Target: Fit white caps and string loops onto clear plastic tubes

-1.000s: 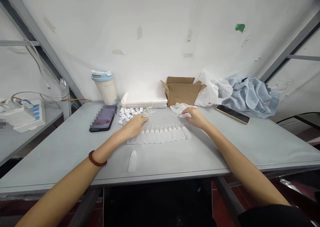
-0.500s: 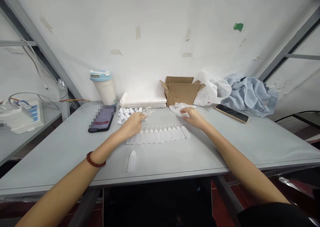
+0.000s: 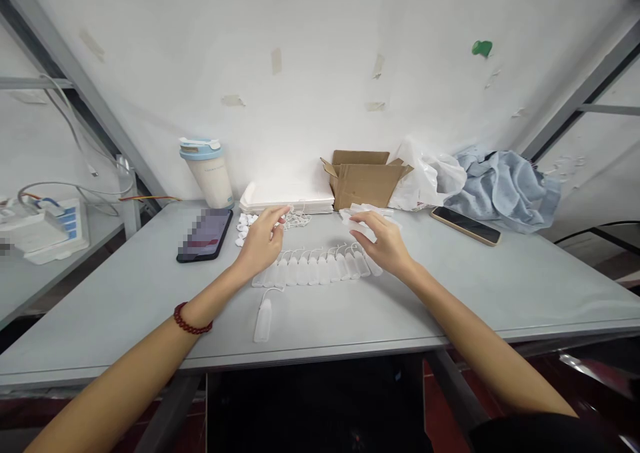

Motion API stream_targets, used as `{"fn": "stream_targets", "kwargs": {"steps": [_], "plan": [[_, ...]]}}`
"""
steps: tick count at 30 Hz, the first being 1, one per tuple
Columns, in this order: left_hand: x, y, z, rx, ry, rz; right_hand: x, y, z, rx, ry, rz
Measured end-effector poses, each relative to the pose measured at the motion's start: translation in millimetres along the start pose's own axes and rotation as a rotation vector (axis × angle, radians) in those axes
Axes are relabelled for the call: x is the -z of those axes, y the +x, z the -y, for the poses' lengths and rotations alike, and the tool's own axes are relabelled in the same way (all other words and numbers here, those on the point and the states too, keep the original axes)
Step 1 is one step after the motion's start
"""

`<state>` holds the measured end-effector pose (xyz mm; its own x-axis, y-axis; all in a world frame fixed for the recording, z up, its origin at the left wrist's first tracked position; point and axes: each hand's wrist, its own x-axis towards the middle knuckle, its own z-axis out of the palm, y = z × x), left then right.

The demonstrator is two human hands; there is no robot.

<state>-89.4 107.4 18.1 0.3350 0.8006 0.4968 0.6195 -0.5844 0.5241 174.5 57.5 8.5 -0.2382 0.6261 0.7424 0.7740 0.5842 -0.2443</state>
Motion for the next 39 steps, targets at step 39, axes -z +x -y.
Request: {"fn": "stream_targets", "kwargs": {"steps": [39], "plan": [[-0.7, -20.7, -44.5, 0.216, -0.739, 0.183, -13.8, -13.4, 48.8, 0.037, 0.35, 0.089]]}}
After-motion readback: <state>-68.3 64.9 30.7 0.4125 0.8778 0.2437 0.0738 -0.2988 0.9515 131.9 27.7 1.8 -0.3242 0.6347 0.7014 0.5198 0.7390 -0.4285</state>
